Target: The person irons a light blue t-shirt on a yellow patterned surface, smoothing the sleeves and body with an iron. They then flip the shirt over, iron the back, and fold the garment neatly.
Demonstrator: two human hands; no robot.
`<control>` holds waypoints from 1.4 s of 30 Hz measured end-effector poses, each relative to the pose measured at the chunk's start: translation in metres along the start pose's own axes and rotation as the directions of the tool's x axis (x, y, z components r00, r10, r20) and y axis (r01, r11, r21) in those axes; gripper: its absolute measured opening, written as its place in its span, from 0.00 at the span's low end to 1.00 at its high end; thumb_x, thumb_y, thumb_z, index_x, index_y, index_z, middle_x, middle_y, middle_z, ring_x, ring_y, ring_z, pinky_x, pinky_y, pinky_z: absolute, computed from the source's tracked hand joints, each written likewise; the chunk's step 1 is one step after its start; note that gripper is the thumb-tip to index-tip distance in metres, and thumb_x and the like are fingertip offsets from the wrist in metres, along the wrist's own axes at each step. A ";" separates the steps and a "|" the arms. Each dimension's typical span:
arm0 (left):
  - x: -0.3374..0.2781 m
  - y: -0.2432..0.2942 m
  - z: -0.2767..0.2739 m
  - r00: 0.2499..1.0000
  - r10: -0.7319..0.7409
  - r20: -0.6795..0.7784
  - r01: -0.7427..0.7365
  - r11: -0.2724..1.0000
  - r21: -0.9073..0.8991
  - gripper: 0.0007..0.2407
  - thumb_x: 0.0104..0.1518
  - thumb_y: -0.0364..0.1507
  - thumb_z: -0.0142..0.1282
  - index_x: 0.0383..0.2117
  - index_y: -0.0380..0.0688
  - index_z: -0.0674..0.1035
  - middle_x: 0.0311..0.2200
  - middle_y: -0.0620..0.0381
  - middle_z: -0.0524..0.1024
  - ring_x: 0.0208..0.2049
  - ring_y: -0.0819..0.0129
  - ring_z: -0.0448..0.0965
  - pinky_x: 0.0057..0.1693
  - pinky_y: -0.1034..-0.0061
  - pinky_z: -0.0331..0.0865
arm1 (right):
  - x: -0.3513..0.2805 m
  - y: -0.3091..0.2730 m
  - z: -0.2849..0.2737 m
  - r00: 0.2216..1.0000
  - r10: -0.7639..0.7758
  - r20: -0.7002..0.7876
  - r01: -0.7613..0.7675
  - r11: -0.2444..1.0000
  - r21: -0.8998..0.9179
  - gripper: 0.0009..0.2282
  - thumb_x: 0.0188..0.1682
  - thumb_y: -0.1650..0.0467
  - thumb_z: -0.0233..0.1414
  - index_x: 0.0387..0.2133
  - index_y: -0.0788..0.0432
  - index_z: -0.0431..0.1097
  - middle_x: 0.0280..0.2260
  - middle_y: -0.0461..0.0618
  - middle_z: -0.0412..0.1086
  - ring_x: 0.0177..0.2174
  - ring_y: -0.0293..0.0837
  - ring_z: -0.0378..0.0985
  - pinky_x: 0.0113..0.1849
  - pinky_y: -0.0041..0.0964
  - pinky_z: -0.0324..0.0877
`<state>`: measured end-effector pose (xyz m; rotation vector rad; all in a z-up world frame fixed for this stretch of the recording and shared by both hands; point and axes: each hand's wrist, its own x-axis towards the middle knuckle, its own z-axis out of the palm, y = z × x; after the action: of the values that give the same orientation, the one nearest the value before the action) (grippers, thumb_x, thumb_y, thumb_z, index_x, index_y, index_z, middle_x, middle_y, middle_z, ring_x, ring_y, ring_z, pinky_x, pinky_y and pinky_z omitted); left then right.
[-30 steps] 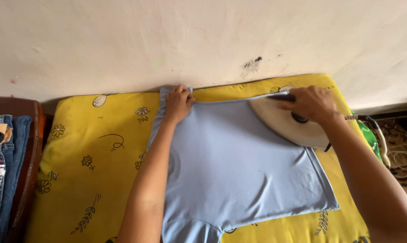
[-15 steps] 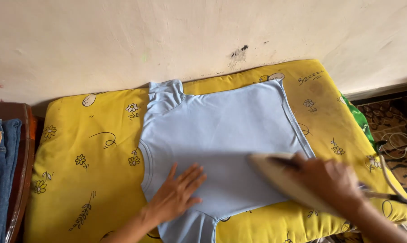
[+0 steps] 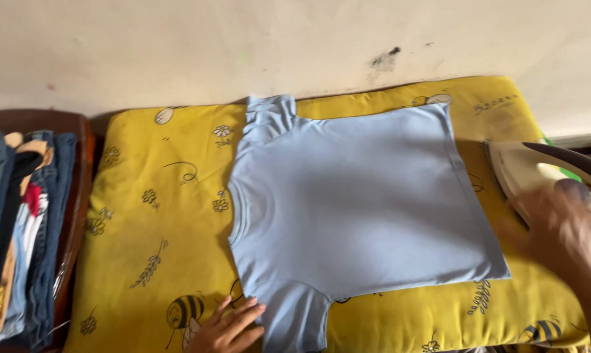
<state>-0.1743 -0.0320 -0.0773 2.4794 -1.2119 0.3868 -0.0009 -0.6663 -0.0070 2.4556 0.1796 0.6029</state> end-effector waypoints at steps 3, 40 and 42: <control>0.011 0.012 -0.003 1.000 -0.004 0.020 0.005 0.999 -0.041 0.15 0.73 0.40 0.39 0.47 0.49 0.79 0.61 0.43 0.70 0.64 0.49 0.70 0.62 0.43 0.61 | -0.064 -0.028 0.000 0.895 -0.327 0.303 -0.100 0.514 0.852 0.20 0.24 0.70 0.71 0.32 0.40 0.77 0.29 0.32 0.80 0.24 0.31 0.85 0.28 0.29 0.79; 0.104 -0.078 -0.032 0.418 -0.888 0.191 0.883 0.347 -0.316 0.37 0.49 0.29 0.63 0.70 0.59 0.60 0.20 0.65 0.79 0.15 0.68 0.65 0.31 0.73 0.64 | 0.009 -0.101 0.051 0.862 0.392 0.320 -0.490 0.805 0.335 0.18 0.61 0.50 0.50 0.37 0.49 0.74 0.27 0.60 0.73 0.29 0.64 0.77 0.26 0.56 0.63; 0.107 -0.072 -0.031 0.436 -0.880 0.186 0.888 0.387 -0.248 0.37 0.50 0.29 0.62 0.70 0.59 0.58 0.21 0.67 0.79 0.15 0.64 0.68 0.32 0.71 0.65 | 0.012 -0.107 0.033 0.856 0.395 0.332 -0.495 0.810 0.313 0.18 0.60 0.49 0.49 0.41 0.46 0.76 0.27 0.58 0.73 0.30 0.61 0.78 0.26 0.56 0.66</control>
<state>-0.0561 -0.0530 -0.0213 2.4083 0.2198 -0.1480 0.0257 -0.5937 -0.0889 2.9635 -0.4481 0.4687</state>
